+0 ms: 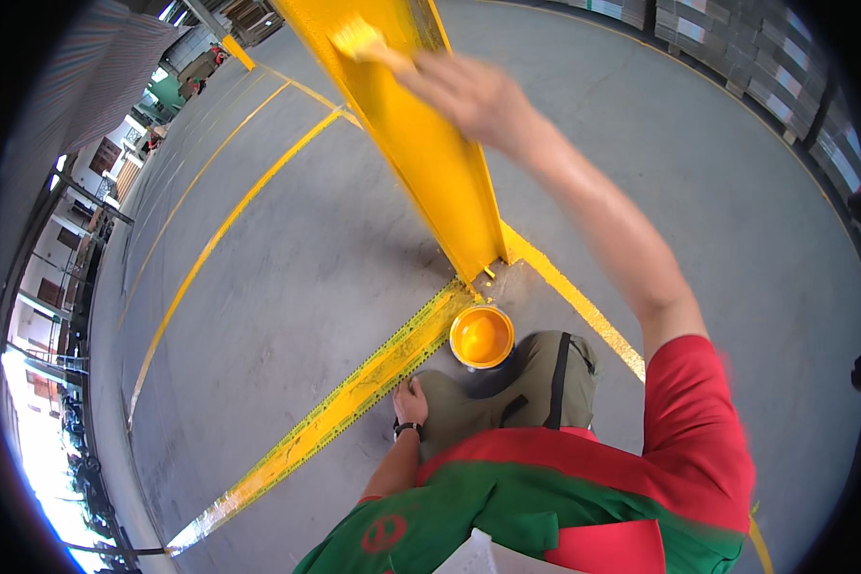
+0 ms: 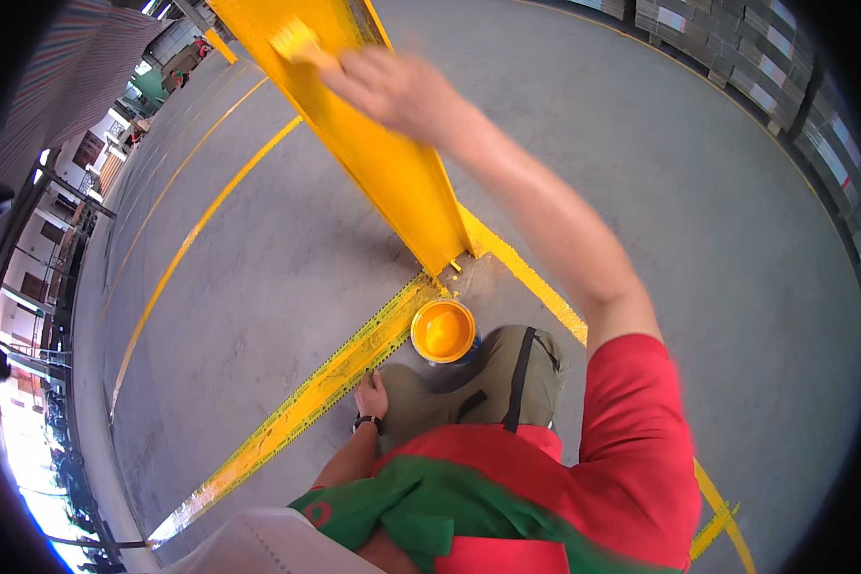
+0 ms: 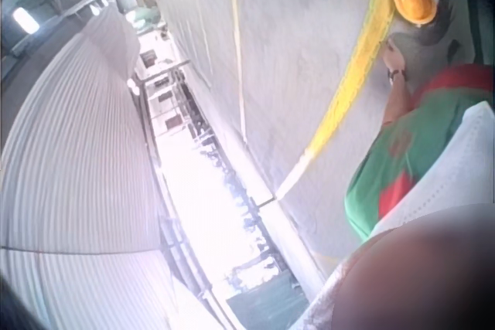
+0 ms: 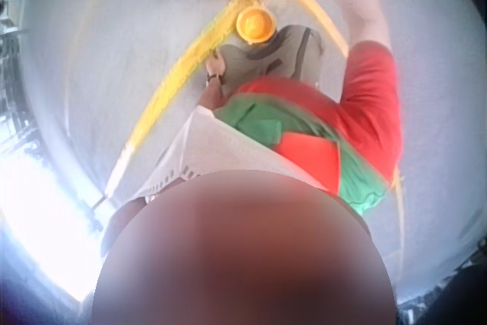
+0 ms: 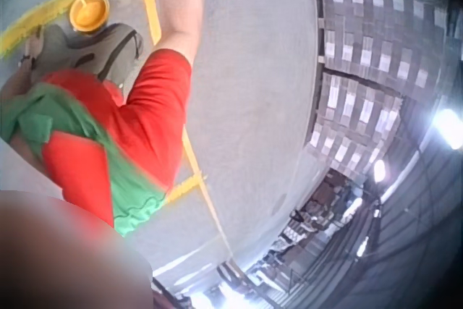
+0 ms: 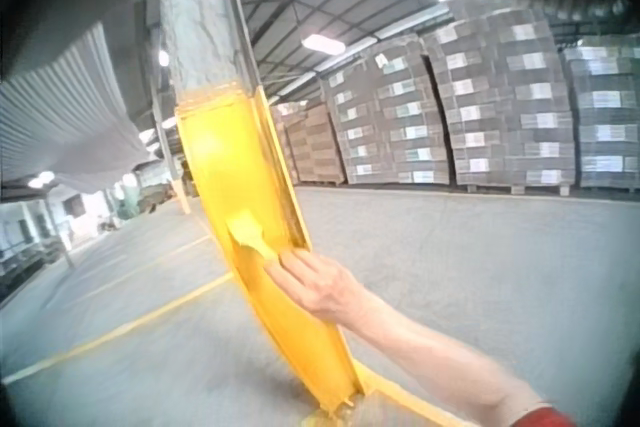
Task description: The person kneels on the floor and uses a paintbrush to apply yellow paint to a vertical metal beam. They repeatedly dip the brush into a small yellow paint can and stroke the beam's surface, working along its length and edges.
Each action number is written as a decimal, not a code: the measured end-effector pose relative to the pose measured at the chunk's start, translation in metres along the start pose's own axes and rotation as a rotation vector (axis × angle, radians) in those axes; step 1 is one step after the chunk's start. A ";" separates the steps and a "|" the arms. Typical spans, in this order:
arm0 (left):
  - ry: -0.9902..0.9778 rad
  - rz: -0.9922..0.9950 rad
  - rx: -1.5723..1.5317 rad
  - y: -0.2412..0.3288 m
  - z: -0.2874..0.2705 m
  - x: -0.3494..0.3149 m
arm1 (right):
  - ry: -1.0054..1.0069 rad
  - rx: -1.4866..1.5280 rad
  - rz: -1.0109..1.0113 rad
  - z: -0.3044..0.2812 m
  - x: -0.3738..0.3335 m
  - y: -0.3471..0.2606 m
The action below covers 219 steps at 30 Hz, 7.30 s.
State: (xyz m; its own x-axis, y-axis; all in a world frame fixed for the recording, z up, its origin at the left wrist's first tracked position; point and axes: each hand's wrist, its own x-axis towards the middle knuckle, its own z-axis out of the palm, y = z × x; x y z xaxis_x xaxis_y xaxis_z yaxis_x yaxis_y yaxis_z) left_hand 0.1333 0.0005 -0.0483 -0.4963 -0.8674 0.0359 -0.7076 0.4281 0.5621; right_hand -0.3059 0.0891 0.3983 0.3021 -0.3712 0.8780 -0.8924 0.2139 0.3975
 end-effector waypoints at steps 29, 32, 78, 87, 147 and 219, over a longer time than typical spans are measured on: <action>-0.060 -0.010 0.061 0.005 -0.002 0.003 | 0.001 0.085 -0.055 0.014 -0.074 -0.034; -0.045 -0.004 0.037 0.004 -0.001 0.004 | -0.290 0.292 0.001 0.002 -0.143 -0.073; 0.044 -0.008 -0.239 -0.016 0.007 0.001 | 0.049 -0.269 -0.008 -0.062 0.134 0.015; 0.050 -0.034 -0.258 -0.020 0.012 0.002 | -0.611 -0.346 -0.115 -0.023 0.011 -0.045; -0.008 -0.027 -0.101 -0.012 0.004 0.001 | -0.032 1.115 2.712 -0.060 -0.369 -0.276; 0.033 -0.058 -0.229 -0.018 0.014 0.003 | -0.149 -0.130 0.237 -0.008 -0.019 -0.052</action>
State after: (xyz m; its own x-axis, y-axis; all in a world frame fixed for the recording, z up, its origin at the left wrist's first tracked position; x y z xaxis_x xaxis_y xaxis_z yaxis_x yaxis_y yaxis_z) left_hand 0.1378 -0.0061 -0.0705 -0.4386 -0.8984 0.0227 -0.5998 0.3115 0.7370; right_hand -0.2627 0.0925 0.3628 0.0301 -0.4235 0.9054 -0.8790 0.4201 0.2257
